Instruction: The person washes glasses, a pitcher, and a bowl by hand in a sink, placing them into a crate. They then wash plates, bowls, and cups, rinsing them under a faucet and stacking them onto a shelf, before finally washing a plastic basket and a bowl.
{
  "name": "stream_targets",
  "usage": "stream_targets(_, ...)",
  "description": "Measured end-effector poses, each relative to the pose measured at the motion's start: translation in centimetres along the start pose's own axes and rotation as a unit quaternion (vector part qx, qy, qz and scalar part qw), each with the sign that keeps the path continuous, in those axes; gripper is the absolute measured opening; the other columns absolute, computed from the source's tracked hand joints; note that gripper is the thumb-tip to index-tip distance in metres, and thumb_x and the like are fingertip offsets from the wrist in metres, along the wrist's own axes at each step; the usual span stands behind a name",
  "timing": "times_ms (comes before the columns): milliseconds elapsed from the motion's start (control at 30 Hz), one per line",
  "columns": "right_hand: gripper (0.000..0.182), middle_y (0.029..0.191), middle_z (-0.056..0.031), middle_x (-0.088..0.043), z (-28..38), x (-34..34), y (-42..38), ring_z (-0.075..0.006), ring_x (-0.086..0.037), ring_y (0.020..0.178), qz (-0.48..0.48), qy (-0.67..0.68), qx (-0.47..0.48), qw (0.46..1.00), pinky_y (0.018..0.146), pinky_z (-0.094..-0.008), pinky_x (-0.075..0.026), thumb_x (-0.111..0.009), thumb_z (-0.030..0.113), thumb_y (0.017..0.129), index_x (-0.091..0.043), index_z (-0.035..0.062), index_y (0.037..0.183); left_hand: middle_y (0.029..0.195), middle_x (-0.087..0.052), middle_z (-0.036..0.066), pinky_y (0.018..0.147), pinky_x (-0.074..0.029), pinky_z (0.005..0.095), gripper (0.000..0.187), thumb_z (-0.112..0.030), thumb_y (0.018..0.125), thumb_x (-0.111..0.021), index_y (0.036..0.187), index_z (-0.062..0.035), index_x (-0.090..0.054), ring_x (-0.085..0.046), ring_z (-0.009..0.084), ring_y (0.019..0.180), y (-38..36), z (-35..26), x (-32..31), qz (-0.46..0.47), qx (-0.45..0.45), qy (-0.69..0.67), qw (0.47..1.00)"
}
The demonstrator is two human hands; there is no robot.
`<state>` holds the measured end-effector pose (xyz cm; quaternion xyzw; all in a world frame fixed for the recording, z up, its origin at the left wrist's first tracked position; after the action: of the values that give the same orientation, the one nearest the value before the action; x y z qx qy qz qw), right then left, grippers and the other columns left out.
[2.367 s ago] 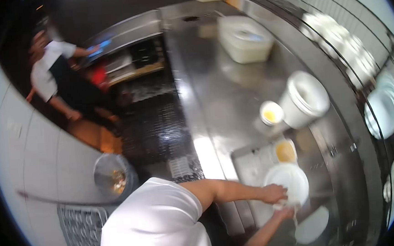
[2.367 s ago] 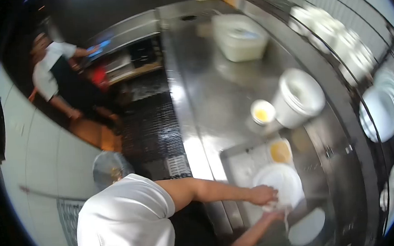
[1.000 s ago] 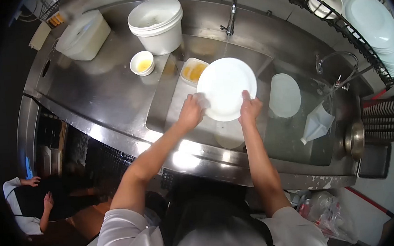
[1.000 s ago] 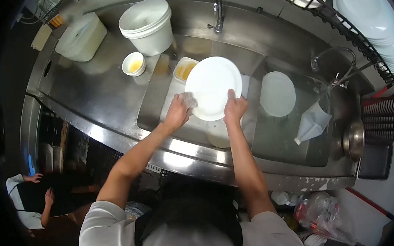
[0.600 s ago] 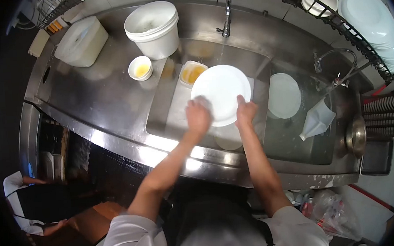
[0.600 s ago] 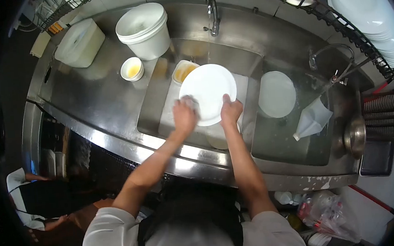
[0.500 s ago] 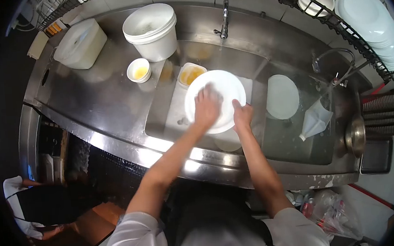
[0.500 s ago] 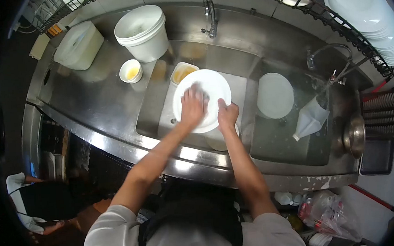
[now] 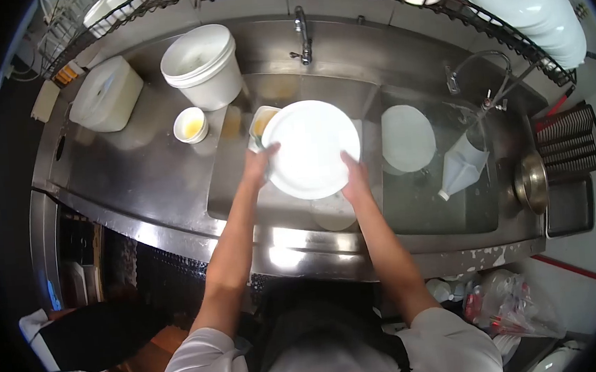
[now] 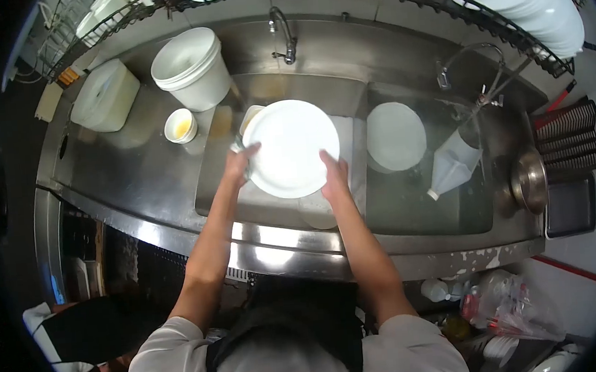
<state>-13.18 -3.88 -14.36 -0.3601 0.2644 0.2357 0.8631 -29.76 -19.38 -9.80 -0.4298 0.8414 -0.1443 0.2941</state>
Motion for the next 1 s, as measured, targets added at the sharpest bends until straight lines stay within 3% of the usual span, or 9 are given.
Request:
stream_targets(67, 0.044, 0.118, -0.0132, -0.055, 2.2, -1.8, 0.1, -0.0238, -0.053, 0.107, -0.025, -0.069, 0.019, 0.997, 0.091, -0.0379, -0.043, -0.063, 0.015, 0.085, -0.048, -0.0067, 0.12, 0.109, -0.06, 0.014, 0.091, -0.043, 0.0378, 0.051, 0.0, 0.074, -0.065, 0.122, 0.0029, -0.049, -0.055, 0.0257, 0.104, 0.9, 1.7, 0.7, -0.126, -0.089, -0.04, 0.987)
stream_targets(100, 0.045, 0.116, -0.0124, -0.056, 1.6, 0.3, 0.7, -0.0231, -0.055, 0.104, -0.164, -0.124, 0.067, 0.976, 0.09, -0.0365, -0.045, -0.063, 0.016, 0.084, -0.048, -0.0061, 0.12, 0.107, -0.06, 0.014, 0.091, -0.044, 0.0389, 0.051, 0.0, 0.074, -0.065, 0.122, 0.0031, -0.049, -0.055, 0.0265, 0.105, 1.1, 2.7, 0.8, -0.187, -0.135, -0.059, 0.971)
stream_targets(133, 0.044, 0.114, -0.0158, -0.056, -0.1, -0.5, 0.7, -0.0225, -0.054, 0.104, -0.11, -0.02, 0.082, 0.99, 0.089, -0.0351, -0.044, -0.063, 0.014, 0.085, -0.048, -0.0065, 0.12, 0.106, -0.06, 0.015, 0.094, -0.044, 0.0413, 0.048, -0.001, 0.075, -0.065, 0.12, 0.0039, -0.05, -0.055, 0.0278, 0.106, 1.4, 4.1, -1.6, -0.112, -0.152, -0.172, 0.967)
stream_targets(200, 0.036, 0.105, -0.0143, -0.059, 0.4, -0.8, -1.8, -0.0183, -0.056, 0.094, -0.049, 0.067, 0.03, 0.996, 0.081, -0.0326, -0.045, -0.062, 0.013, 0.085, -0.053, -0.007, 0.113, 0.106, -0.062, 0.015, 0.089, -0.048, 0.0377, 0.05, -0.002, 0.075, -0.064, 0.122, 0.004, -0.048, -0.06, 0.0255, 0.097, 2.0, 1.6, -0.8, -0.057, -0.085, 0.1, 0.99)
stream_targets(267, 0.033, 0.105, -0.0136, -0.06, 4.6, -1.0, -1.0, -0.0172, -0.058, 0.089, 0.041, 0.004, 0.052, 0.998, 0.076, -0.0308, -0.046, -0.06, 0.014, 0.087, -0.054, -0.0063, 0.112, 0.106, -0.062, 0.018, 0.078, -0.055, 0.0431, 0.05, -0.004, 0.076, -0.064, 0.122, 0.0041, -0.047, -0.064, 0.0314, 0.088, 0.7, -1.7, -4.0, 0.032, -0.038, 0.045, 0.998)
stream_targets(300, 0.029, 0.101, -0.0144, -0.061, 6.4, 1.0, 0.4, -0.0173, -0.059, 0.088, -0.071, -0.165, 0.108, 0.978, 0.072, -0.0299, -0.047, -0.058, 0.014, 0.089, -0.055, -0.0075, 0.109, 0.106, -0.062, 0.017, 0.078, -0.055, 0.0436, 0.048, -0.004, 0.077, -0.063, 0.122, 0.0039, -0.048, -0.064, 0.0306, 0.089, 1.8, -0.1, -4.0, -0.007, -0.047, -0.019, 0.999)
stream_targets(400, 0.031, 0.104, -0.0186, -0.062, 10.7, -0.5, -3.9, -0.0206, -0.059, 0.092, -0.221, -0.119, 0.396, 0.883, 0.081, -0.0318, -0.045, -0.057, 0.011, 0.088, -0.056, -0.0111, 0.11, 0.107, -0.061, 0.016, 0.079, -0.055, 0.041, 0.045, -0.01, 0.083, -0.059, 0.123, 0.0065, -0.045, -0.063, 0.0315, 0.088, 1.6, 6.5, -7.4, -0.168, -0.113, -0.032, 0.979)
stream_targets(567, 0.036, 0.109, -0.0181, -0.06, 13.9, 8.8, -2.8, -0.0262, -0.059, 0.097, -0.204, 0.024, 0.211, 0.956, 0.083, -0.0375, -0.049, -0.06, 0.011, 0.087, -0.051, -0.0101, 0.115, 0.089, -0.063, 0.011, 0.069, -0.056, 0.0351, 0.024, -0.014, 0.084, -0.06, 0.105, -0.0032, -0.053, -0.064, 0.0215, 0.075, 2.1, 1.9, -10.2, 0.072, -0.015, -0.081, 0.994)
stream_targets(1000, 0.043, 0.117, -0.0115, -0.057, 15.8, 29.5, 12.4, -0.0281, -0.06, 0.1, -0.305, -0.028, 0.161, 0.938, 0.083, -0.0433, -0.05, -0.056, 0.024, 0.087, -0.05, -0.0001, 0.123, 0.09, -0.059, 0.009, 0.061, -0.054, 0.0323, 0.034, -0.029, 0.083, -0.062, 0.105, -0.0066, -0.048, -0.061, 0.0173, 0.074, -4.5, -9.4, 4.1, -0.109, -0.118, 0.079, 0.984)
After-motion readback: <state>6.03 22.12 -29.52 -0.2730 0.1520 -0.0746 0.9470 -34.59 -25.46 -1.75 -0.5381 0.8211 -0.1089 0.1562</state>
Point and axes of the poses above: each hand's wrist, its own y-axis towards the middle knuckle, its own x-axis out of the back of the hand, z = x × y, the point moved 10 cm from there along y, towards the middle knuckle
